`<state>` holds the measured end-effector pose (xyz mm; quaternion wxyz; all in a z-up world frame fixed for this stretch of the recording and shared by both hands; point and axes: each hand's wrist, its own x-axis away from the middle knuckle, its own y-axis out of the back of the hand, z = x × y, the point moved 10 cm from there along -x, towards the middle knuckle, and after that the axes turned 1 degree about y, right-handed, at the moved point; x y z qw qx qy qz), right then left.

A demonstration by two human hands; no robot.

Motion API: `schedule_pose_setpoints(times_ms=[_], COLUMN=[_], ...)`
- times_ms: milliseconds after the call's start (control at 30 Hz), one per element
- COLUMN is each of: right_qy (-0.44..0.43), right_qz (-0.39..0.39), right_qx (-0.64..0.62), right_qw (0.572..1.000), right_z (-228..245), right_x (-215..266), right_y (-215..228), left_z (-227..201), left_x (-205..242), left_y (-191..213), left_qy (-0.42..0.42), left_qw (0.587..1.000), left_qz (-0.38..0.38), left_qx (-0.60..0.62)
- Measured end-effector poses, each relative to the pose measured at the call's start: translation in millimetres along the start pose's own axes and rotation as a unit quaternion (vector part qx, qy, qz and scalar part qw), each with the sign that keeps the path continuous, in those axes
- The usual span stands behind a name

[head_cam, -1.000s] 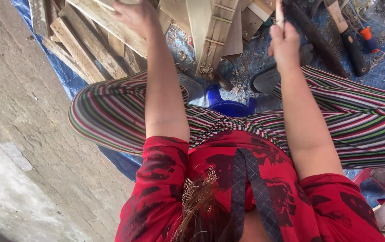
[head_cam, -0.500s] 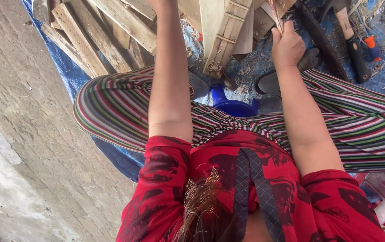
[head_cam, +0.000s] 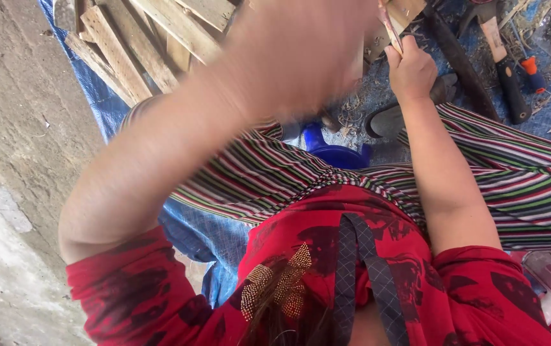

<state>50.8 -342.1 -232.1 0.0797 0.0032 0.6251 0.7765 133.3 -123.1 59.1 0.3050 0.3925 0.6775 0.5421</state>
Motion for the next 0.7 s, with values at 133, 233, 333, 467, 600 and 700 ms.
schedule_pose_setpoints(times_ms=[133,233,333,467,600,700], right_qy=[0.097,0.127,0.161,0.180,0.181,0.180], right_qz=[-0.008,-0.012,-0.033,-0.024,0.014,0.038], right_qx=[0.106,0.149,0.190,0.206,0.213,0.238], right_qw=[0.990,0.981,0.968,0.962,0.960,0.954], right_z=[17.8,18.8,5.5,-21.1,-51.0,-67.1], right_x=[-9.8,-27.3,-40.3,-38.3,-26.5,-26.4], right_y=[5.4,5.7,-7.3,-7.9,-8.7,-16.4], left_z=[-87.4,-106.4,-100.9,-89.4,-87.3,-86.4], left_x=[49.5,64.9,47.5,43.4,51.9,52.2], left_y=[-98.8,-143.1,-116.3,-94.7,-115.8,-119.7], left_qy=[-0.080,-0.082,-0.055,-0.028,-0.043,-0.054], left_qw=[0.969,0.967,0.988,0.994,0.989,0.988], left_qz=[0.235,0.237,0.146,0.037,0.125,0.133], left_qx=[0.010,-0.053,-0.013,-0.103,-0.059,-0.051])
